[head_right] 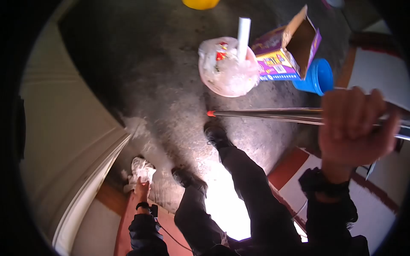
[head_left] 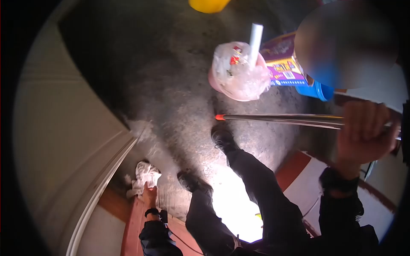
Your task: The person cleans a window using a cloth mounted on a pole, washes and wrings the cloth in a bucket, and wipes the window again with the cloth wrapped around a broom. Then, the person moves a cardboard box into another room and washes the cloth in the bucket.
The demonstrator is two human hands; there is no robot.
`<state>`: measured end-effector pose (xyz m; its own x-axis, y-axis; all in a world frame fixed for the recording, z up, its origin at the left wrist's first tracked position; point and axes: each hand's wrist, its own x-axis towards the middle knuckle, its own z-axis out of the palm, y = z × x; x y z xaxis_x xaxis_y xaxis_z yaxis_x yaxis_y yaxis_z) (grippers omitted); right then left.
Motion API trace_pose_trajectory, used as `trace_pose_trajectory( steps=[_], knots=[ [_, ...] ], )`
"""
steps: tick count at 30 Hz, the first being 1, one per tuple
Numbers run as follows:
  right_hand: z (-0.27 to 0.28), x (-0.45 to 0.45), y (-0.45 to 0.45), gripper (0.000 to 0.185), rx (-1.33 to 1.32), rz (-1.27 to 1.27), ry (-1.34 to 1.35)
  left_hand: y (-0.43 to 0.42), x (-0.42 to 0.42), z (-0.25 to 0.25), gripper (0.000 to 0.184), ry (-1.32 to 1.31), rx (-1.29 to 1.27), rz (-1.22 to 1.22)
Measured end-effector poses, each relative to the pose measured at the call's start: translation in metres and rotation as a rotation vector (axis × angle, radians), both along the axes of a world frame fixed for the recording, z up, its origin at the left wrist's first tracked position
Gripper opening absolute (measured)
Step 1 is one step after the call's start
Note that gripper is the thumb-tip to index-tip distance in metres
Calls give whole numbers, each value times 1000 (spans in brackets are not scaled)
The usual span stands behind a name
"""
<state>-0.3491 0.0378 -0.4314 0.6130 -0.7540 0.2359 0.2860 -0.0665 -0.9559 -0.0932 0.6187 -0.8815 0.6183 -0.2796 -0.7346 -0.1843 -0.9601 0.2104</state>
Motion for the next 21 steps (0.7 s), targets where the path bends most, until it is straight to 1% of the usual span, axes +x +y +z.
trace_pose_trajectory(
  steps=[2, 3, 4, 5, 7, 8, 10, 12, 14, 15, 16, 17, 19, 20, 21],
  knots=[
    [-3, -14, -7, 41, -27, -40, -8, -17, 10, -16, 71, -98, 58, -100],
    [1, -36, -14, 38, 8, -129, 9, -32, 12, -16, 74, -168, 73, -163],
    [5, -59, -17, 36, 46, -216, 26, -46, 15, -16, 78, -109, 108, -91],
    [9, -83, -21, 34, 86, -301, 41, -31, 24, -46, 82, -88, 160, -57],
    [7, -105, -27, 34, 91, -355, 46, -29, 24, -71, 83, -231, 127, -178],
    [4, -108, -30, 34, 90, -357, 48, -28, 26, -85, 86, -237, 162, -227],
    [-1, -113, -35, 34, 89, -361, 56, -25, 29, -111, 81, -212, 152, -239],
    [-2, -114, -39, 34, 89, -362, 44, -38, 23, -118, 68, -310, 164, -215],
    [-3, -114, -37, 34, 106, -350, 20, -40, 32, -119, 59, -202, 171, -158],
    [-7, -111, -35, 34, 120, -337, 5, -57, 33, -103, 55, -147, 173, -127],
    [-18, -110, -30, 34, 143, -326, -4, -70, 24, -81, 47, -180, 133, -94],
    [-31, -104, -23, 34, 168, -307, 17, -37, 20, -96, 46, -272, 139, -177],
    [-87, -69, 8, 42, -12, -304, 287, -13, 7, -64, 40, -345, 57, -191],
    [-98, -60, 15, 44, 309, -166, 6, 17, 3, -52, 40, -272, 84, -168],
    [-93, -49, 16, 43, 287, -94, -34, 47, 1, -31, 40, -194, 130, -142]
  ],
)
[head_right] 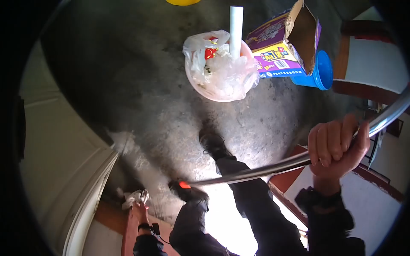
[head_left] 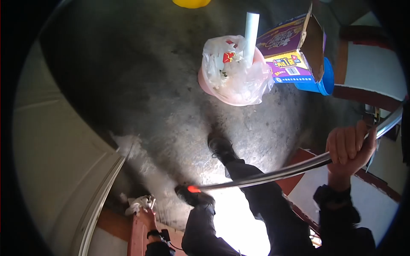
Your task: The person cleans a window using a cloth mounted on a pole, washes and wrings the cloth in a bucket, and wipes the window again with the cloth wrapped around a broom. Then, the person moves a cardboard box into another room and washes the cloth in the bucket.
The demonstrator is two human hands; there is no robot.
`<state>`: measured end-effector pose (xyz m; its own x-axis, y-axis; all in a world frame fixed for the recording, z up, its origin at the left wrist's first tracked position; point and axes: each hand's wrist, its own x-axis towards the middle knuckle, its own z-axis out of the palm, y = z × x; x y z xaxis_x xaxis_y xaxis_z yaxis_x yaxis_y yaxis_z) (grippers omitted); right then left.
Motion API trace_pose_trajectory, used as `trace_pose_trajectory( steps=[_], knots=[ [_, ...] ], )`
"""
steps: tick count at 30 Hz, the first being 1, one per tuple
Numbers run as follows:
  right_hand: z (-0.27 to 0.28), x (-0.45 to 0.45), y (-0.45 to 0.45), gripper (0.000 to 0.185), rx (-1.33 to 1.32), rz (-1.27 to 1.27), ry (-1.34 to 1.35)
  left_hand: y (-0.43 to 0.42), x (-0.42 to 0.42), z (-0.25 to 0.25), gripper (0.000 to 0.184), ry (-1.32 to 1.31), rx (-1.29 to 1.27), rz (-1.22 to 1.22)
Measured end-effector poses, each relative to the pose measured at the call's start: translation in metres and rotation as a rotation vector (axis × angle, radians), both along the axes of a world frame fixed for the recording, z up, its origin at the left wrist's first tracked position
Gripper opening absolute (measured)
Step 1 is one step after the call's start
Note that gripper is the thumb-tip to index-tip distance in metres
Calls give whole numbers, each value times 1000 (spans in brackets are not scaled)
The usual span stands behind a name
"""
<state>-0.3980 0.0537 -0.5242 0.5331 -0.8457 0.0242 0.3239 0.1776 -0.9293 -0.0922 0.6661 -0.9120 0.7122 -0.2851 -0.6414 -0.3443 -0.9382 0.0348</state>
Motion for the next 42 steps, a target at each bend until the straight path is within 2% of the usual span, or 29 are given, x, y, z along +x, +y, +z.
trace_pose_trajectory(
  steps=[2, 4, 6, 8, 9, 10, 12, 14, 17, 20, 22, 24, 25, 26, 29, 34, 35, 36, 38, 39, 40, 42],
  knots=[
    [25, 0, 2, 41, 4, -186, -33, -31, -24, 113, 38, 222, -237, 509],
    [55, -7, 4, 40, -59, -200, 3, 1, -37, 161, 34, 182, -250, 640],
    [92, -11, 4, 39, -142, -211, 16, 65, -46, 168, 32, 72, -317, 527],
    [136, -16, 2, 39, -237, -255, 10, 88, -43, 189, 43, 223, -431, 589],
    [159, -16, 2, 39, -199, -277, -12, 88, -42, 203, 46, 116, -397, 419],
    [180, -17, 0, 39, -213, -302, -11, -6, -47, 296, 46, 227, -376, 599],
    [216, -16, -7, 39, -245, -349, -19, -11, -49, 335, 44, 229, -524, 655],
    [250, -21, -15, 37, -182, -347, -46, -64, -55, 413, 43, 263, -607, 640],
    [296, -37, -21, 35, -121, -346, -48, -88, -65, 499, 42, 285, -611, 687],
    [335, -56, -31, 34, -148, -401, -32, -86, -80, 528, 43, 322, -592, 680],
    [361, -67, -38, 35, -125, -499, -44, -95, -95, 531, 41, 321, -646, 685],
    [386, -90, -40, 36, -87, -653, -47, -122, -112, 557, 38, 316, -684, 689],
    [396, -104, -39, 37, -76, -693, -38, -126, -107, 561, 40, 422, -615, 567],
    [405, -116, -45, 38, -83, -724, -45, -128, -109, 557, 37, 482, -625, 594],
    [415, -158, -27, 44, -128, -836, 6, -159, -117, 573, 33, 502, -679, 284],
    [438, -233, 33, 47, -112, -995, 24, -152, -112, 525, 23, 531, -767, 99],
    [435, -246, 40, 47, -111, -1004, 27, -155, -113, 524, 21, 372, -747, -26],
    [433, -256, 47, 47, -107, -1018, 29, -159, -113, 524, 22, 369, -710, -56],
    [434, -267, 56, 40, -127, -1063, 81, -169, -123, 561, 25, 356, -629, -115],
    [442, -272, 59, 36, -121, -1117, 13, -174, -128, 578, 27, 281, -515, -260],
    [452, -278, 59, 33, -128, -1167, -67, -150, -112, 532, 32, 268, -353, -303],
    [456, -305, 64, 29, -118, -1191, -12, -191, -124, 526, 31, 310, -351, -324]
  ],
)
